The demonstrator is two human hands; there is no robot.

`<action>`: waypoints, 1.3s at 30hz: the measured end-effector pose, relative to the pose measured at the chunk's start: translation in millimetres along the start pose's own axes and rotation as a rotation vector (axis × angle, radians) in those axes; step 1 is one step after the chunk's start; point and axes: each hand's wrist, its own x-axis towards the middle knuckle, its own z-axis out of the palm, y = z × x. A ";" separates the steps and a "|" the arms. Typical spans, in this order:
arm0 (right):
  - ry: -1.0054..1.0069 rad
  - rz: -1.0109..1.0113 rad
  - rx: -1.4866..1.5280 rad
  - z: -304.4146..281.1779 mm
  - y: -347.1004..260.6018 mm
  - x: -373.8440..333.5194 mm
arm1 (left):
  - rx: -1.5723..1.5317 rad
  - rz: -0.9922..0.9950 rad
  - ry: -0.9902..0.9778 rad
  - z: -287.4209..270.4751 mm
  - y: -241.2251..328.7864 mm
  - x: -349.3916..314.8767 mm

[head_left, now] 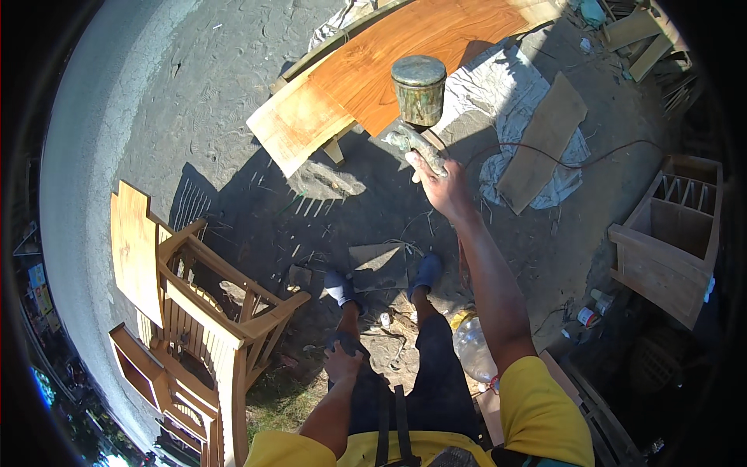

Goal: The person places wooden boards on a workbench, blows dust off them with an air nozzle, fills a spray gun with liquid, and spray paints the wooden board.

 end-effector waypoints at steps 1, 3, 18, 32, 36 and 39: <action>0.047 0.004 -0.012 -3.0 1.0 9.7 | -0.010 -0.018 -0.003 -3.0 5.5 -0.7; 0.108 0.082 -0.104 -12.7 5.3 34.0 | -0.043 -0.047 -0.013 -10.1 14.6 -3.2; 0.486 -0.046 -0.312 -144.0 12.8 178.7 | -0.441 0.171 0.090 -89.3 111.9 -85.2; -0.298 -0.065 -0.001 -40.2 -7.8 162.8 | -0.034 0.289 -0.143 -123.0 284.7 -54.6; -0.264 -0.066 -0.166 -41.7 -25.2 197.9 | -0.070 0.268 -0.157 -159.4 306.5 -33.6; -0.135 0.119 0.024 -43.5 -13.2 232.7 | -0.090 0.243 -0.213 -172.3 309.2 -23.1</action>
